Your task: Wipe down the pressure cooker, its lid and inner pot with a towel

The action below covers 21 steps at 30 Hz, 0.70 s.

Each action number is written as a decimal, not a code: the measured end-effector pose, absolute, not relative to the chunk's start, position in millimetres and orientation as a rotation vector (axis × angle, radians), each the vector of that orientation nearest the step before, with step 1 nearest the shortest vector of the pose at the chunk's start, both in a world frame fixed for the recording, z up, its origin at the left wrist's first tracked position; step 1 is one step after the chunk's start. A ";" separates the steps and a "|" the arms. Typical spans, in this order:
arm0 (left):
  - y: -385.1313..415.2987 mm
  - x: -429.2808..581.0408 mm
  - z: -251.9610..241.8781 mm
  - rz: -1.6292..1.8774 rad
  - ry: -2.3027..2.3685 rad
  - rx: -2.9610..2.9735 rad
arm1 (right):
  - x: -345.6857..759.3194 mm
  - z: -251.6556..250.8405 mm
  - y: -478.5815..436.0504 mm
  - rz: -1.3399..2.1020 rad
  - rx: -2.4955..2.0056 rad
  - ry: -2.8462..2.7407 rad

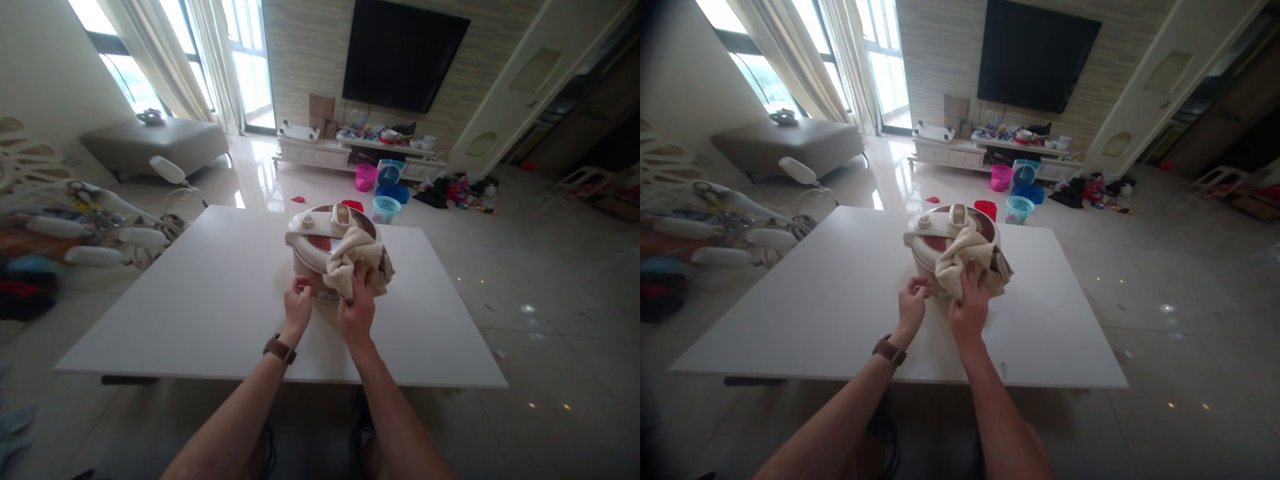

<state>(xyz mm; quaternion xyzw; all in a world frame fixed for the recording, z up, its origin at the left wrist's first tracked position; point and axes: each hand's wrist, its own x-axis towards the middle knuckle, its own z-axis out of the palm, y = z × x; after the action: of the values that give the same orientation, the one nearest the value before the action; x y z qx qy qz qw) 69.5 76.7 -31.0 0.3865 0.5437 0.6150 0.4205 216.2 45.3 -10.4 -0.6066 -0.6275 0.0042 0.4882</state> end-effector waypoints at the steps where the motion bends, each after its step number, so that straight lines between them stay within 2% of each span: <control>1: 76.4 69.3 -31.4 1.529 1.349 0.950 | 217.1 -7.1 45.5 -0.023 -1.436 -1.628; 3: 75.0 69.6 -31.3 1.510 1.335 0.914 | 225.9 -1.9 53.5 -0.015 -1.410 -1.640; 8: 74.1 71.2 -29.7 1.509 1.324 0.861 | 254.1 -8.3 84.7 0.268 -1.532 -0.936; 11: 74.4 72.0 -30.0 1.502 1.311 0.856 | 251.5 -11.6 83.2 0.351 -1.554 -0.793; 13: 73.9 73.3 -31.0 1.497 1.300 0.850 | 242.4 -6.1 73.7 0.282 -1.513 -0.937; 18: 72.6 77.5 -34.6 1.486 1.258 0.817 | 225.7 19.2 58.2 0.134 -1.334 -1.720; 21: 73.2 77.1 -36.3 1.461 1.268 0.811 | 236.3 18.4 68.3 0.095 -1.319 -1.653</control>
<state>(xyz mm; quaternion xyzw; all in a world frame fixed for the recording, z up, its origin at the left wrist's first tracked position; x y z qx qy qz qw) 77.1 73.2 -36.3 0.3350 0.5240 0.6039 0.4984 236.3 68.3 18.4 -0.5432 -0.6807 0.0389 0.4900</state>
